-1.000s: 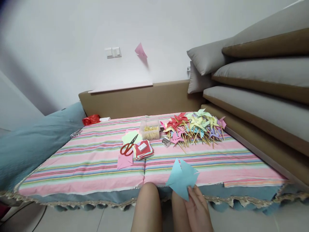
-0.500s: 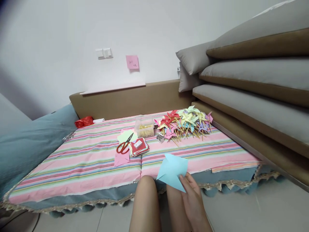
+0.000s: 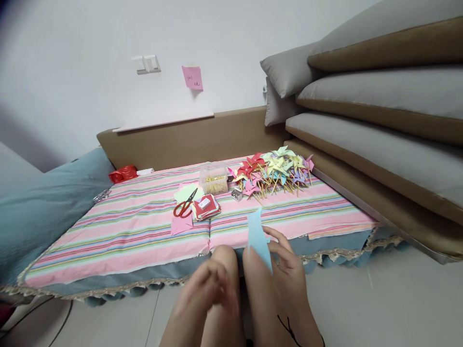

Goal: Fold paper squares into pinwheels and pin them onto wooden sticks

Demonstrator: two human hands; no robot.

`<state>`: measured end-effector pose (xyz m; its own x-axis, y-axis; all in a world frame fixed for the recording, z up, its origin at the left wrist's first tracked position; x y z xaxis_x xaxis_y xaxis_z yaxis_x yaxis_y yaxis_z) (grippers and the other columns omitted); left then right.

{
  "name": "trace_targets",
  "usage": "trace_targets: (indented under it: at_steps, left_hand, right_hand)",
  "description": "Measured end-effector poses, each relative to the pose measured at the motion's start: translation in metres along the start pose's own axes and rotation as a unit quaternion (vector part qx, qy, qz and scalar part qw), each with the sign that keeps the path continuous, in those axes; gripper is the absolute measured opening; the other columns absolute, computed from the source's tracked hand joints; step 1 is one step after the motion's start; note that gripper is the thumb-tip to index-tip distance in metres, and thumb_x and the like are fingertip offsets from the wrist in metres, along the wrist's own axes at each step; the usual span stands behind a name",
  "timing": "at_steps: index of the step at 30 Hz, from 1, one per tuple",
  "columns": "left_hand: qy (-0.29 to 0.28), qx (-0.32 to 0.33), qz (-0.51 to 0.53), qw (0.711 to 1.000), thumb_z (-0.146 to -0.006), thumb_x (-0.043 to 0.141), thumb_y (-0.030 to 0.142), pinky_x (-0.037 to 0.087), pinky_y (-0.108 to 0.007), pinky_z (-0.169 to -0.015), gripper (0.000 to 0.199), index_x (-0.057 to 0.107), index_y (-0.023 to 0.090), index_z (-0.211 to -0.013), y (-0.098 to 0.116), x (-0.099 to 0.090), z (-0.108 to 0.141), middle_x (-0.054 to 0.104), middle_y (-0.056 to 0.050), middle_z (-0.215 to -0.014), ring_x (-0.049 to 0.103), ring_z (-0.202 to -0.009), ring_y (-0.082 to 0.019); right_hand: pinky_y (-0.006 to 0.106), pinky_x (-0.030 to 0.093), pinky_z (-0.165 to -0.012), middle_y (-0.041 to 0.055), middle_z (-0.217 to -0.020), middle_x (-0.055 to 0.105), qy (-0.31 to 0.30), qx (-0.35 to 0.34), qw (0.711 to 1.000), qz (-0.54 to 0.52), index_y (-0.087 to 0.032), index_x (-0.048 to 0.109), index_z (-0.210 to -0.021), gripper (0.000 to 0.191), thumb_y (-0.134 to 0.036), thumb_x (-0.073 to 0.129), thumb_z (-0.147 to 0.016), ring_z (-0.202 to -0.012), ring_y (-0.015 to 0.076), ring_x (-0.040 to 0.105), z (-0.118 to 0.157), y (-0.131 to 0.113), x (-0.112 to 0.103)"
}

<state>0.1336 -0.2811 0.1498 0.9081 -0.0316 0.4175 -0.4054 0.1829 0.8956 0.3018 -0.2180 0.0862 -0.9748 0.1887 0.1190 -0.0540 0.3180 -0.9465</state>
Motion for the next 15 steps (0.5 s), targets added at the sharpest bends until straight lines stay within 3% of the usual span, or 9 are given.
trace_targets:
  at_steps: [3,6,7,9,12,15]
  left_hand:
    - [0.025,-0.010,0.017,1.000,-0.085,0.052,0.065,0.051,-0.036,-0.079,0.055,0.069,0.016,-0.101,-0.008,-0.010,-0.029,0.073,-0.013,-0.100,0.067,-0.091,-0.025]
    - [-0.001,-0.041,0.042,0.998,-0.086,0.036,0.075,0.048,-0.034,-0.078,0.073,0.068,0.013,-0.110,-0.013,-0.016,-0.042,0.074,-0.013,-0.101,0.067,-0.092,-0.026]
    - [-0.006,-0.037,0.043,0.998,-0.085,0.035,0.075,0.048,-0.033,-0.077,0.075,0.069,0.013,-0.111,-0.013,-0.017,-0.043,0.074,-0.013,-0.100,0.067,-0.092,-0.026]
    - [-0.014,-0.026,0.018,0.999,-0.083,0.052,0.068,0.048,-0.032,-0.077,0.063,0.070,0.013,-0.109,-0.012,-0.018,-0.045,0.074,-0.011,-0.098,0.067,-0.091,-0.026]
    - [-0.013,-0.034,-0.037,0.999,-0.071,0.081,0.039,0.050,-0.028,-0.072,0.039,0.072,0.015,-0.100,-0.008,-0.018,-0.053,0.076,-0.007,-0.086,0.068,-0.079,-0.021]
    - [0.034,-0.026,-0.037,0.998,-0.066,0.084,0.031,0.050,-0.025,-0.065,0.034,0.072,0.013,-0.093,-0.006,-0.022,-0.064,0.075,-0.005,-0.071,0.066,-0.064,-0.016]
  right_hand:
    - [0.041,0.045,-0.093,0.0072,-0.132,0.060,-0.018,-0.121,0.988,0.096,-0.027,0.078,-0.074,0.019,-0.026,0.063,-0.086,-0.115,0.0280,0.056,0.001,-0.013,-0.007]
    - [0.041,0.045,-0.092,0.0049,-0.130,0.061,-0.051,-0.197,0.967,0.156,-0.030,0.078,-0.076,0.029,-0.017,0.055,-0.089,-0.122,0.0279,0.051,-0.001,-0.022,-0.010]
    - [0.042,0.046,-0.092,0.0043,-0.130,0.060,-0.063,-0.208,0.962,0.165,-0.031,0.078,-0.077,0.031,-0.016,0.054,-0.089,-0.123,0.0279,0.050,-0.002,-0.023,-0.010]
    - [0.042,0.046,-0.092,0.0034,-0.131,0.060,-0.081,-0.218,0.958,0.166,-0.031,0.078,-0.078,0.032,-0.015,0.053,-0.089,-0.124,0.0280,0.050,-0.003,-0.022,-0.008]
    - [0.043,0.045,-0.098,0.0035,-0.130,0.062,-0.075,-0.157,0.976,0.131,-0.032,0.078,-0.083,0.026,-0.019,0.056,-0.090,-0.126,0.0278,0.050,-0.004,-0.018,-0.003]
    - [0.043,0.047,-0.098,0.0062,-0.132,0.062,-0.012,-0.006,1.000,0.005,-0.031,0.068,-0.113,0.023,-0.030,0.059,-0.092,-0.119,0.0259,0.058,-0.004,-0.012,0.002]
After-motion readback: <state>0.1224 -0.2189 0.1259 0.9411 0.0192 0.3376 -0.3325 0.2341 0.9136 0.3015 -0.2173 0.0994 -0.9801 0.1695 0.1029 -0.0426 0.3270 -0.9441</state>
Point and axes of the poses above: each hand's wrist, its own z-axis away from the middle knuckle, its own x-axis out of the palm, y = z × x, the point moved 1 cm from there along -z, towards the middle knuckle
